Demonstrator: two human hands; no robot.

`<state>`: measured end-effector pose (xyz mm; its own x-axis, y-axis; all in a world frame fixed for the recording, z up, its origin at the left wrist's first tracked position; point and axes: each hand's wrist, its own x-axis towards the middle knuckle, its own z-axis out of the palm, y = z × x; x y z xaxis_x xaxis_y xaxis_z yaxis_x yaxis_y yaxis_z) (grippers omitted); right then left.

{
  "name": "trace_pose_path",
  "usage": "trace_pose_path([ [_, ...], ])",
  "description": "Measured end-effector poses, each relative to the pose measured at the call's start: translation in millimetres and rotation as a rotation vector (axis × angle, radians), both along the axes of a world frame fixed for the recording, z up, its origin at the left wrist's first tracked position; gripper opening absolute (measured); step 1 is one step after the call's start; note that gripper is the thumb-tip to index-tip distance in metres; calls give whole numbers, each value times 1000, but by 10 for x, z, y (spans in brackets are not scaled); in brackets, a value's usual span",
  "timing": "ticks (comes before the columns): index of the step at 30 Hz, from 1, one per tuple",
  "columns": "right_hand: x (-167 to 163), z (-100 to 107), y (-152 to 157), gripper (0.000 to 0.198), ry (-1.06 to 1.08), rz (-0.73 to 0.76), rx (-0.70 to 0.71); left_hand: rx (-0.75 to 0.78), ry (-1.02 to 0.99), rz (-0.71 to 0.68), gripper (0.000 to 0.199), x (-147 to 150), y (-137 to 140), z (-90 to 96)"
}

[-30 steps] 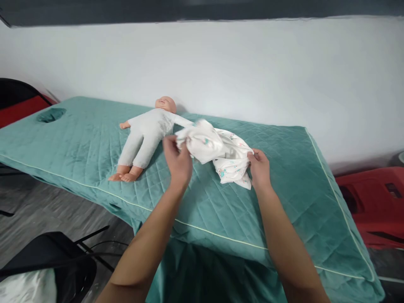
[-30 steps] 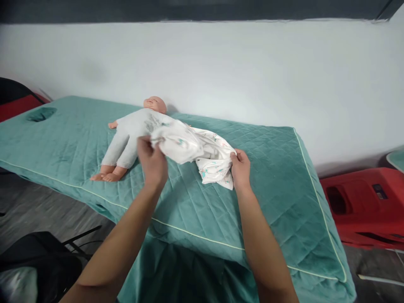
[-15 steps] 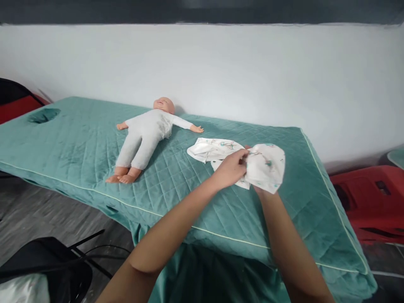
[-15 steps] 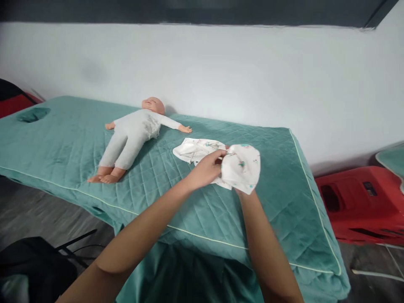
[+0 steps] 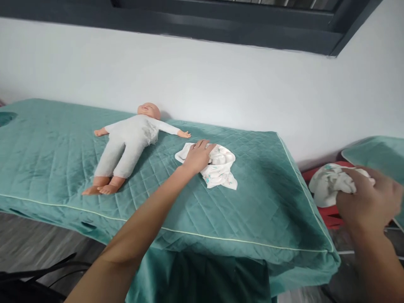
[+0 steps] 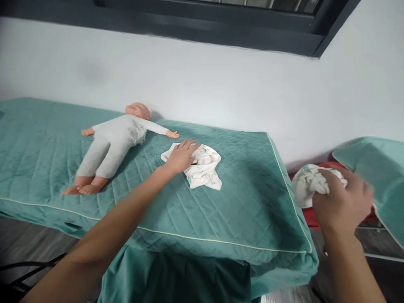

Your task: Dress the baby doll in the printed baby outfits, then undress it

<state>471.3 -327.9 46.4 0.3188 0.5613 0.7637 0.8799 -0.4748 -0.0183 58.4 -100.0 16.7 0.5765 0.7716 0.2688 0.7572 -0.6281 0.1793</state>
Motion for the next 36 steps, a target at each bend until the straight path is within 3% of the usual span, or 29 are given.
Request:
trace_pose_path([
  [3,-166,-231,58,55,-27,153,-167,0,-10,4,60,104,45,-103],
  [6,-577,-605,232,56,151,298,-381,32,-3,-11,53,211,101,-203],
  [9,-848,-863,352,49,274,206,-347,44,20,-22,44,301,166,-235],
  [11,-852,-901,382,49,328,198,-353,24,42,-23,40,338,210,-207],
  [16,-608,-836,438,55,470,372,-233,-54,64,95,30,373,249,-42],
  [20,-590,-824,417,58,359,412,-343,18,-22,215,30,365,178,193],
  [24,-801,-562,329,64,194,360,-433,148,-110,201,31,285,50,603],
  [27,-1169,-159,385,62,187,569,-382,235,-192,145,32,212,-119,989],
  [29,-1522,145,510,59,332,790,-282,282,-256,96,33,182,-281,1232],
  [32,-2088,573,759,58,618,989,-186,323,-329,26,31,138,-550,1523],
  [34,-2374,813,901,58,633,1018,-186,321,-375,-17,27,69,-695,1666],
  [36,-2525,1006,991,42,521,947,-214,300,-433,-39,24,-58,-787,1780],
])
